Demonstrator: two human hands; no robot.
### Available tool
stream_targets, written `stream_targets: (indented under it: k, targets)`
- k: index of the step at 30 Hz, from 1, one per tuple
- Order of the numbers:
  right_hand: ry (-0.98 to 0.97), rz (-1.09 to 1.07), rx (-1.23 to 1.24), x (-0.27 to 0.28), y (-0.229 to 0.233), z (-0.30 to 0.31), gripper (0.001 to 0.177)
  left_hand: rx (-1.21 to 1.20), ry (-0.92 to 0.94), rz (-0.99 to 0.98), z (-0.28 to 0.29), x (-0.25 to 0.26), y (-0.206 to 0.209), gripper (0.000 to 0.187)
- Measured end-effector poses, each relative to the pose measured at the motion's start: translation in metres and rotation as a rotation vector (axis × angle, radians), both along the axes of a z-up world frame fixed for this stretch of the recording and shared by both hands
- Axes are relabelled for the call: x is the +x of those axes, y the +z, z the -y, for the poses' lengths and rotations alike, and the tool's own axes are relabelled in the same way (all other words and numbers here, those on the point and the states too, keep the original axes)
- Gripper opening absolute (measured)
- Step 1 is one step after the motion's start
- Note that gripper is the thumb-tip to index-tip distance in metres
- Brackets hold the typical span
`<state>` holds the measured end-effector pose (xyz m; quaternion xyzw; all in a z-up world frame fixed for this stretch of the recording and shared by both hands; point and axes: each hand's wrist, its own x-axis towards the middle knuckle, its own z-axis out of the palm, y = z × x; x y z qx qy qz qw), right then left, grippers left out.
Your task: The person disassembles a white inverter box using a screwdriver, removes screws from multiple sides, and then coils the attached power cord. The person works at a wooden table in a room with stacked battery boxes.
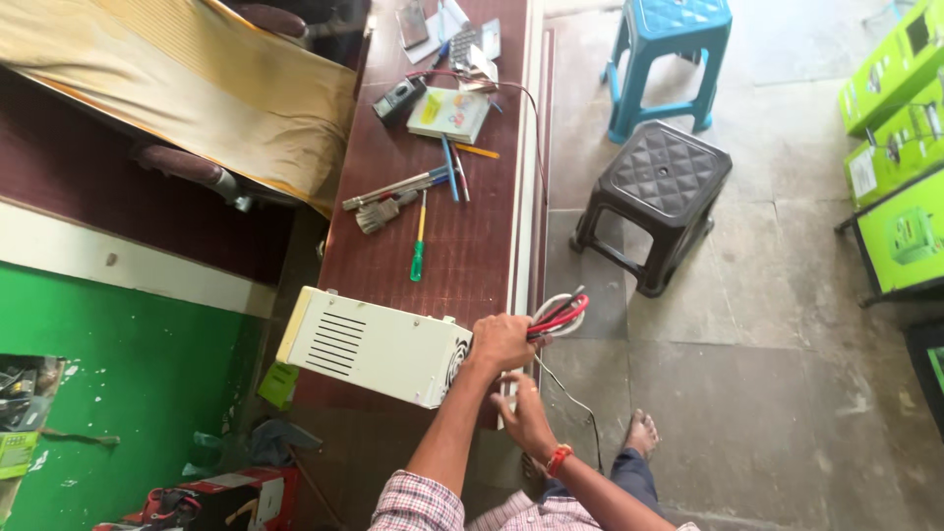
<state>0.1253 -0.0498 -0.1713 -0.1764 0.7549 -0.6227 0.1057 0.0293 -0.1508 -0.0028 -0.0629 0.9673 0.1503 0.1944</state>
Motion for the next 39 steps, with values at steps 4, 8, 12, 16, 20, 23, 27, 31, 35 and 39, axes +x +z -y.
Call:
stream_targets:
  k: [4,8,12,16,20,23,27,31,35,39]
  targets:
    - [-0.003,0.064,-0.152,-0.035,-0.02,0.017,0.05,0.098,0.019,0.008,0.001,-0.001,0.008,0.046]
    - [0.0,0.006,-0.004,-0.051,-0.052,0.031,0.027,0.082,0.018,0.01,0.003,0.0,0.011,0.043]
    - [0.098,-0.179,0.18,-0.039,-0.083,-0.025,0.013,0.082,0.017,0.01,-0.001,-0.001,0.01,0.039]
    - [0.196,0.02,0.195,-0.044,-0.075,-0.125,0.011,0.113,0.041,0.065,-0.002,-0.002,0.016,0.04]
    - [0.117,-0.066,0.162,-0.068,-0.033,-0.161,0.021,0.123,-0.001,-0.036,-0.002,0.002,0.015,0.039]
    - [0.202,-0.162,0.297,-0.097,0.004,-0.157,0.021,0.082,-0.014,0.02,-0.002,0.001,0.013,0.049]
    - [0.191,0.112,0.088,-0.124,0.032,-0.126,0.019,0.113,-0.024,0.026,0.0,0.001,0.015,0.064]
    - [0.307,0.47,-0.352,-0.126,0.037,-0.1,0.018,0.143,-0.001,0.051,-0.001,0.002,0.026,0.069]
    - [0.404,0.521,-0.351,-0.121,0.035,-0.1,0.019,0.18,-0.011,0.013,-0.001,0.007,0.027,0.066]
    - [0.374,0.516,-0.392,-0.119,0.036,-0.099,0.021,0.121,-0.042,-0.068,-0.001,0.009,0.013,0.045]
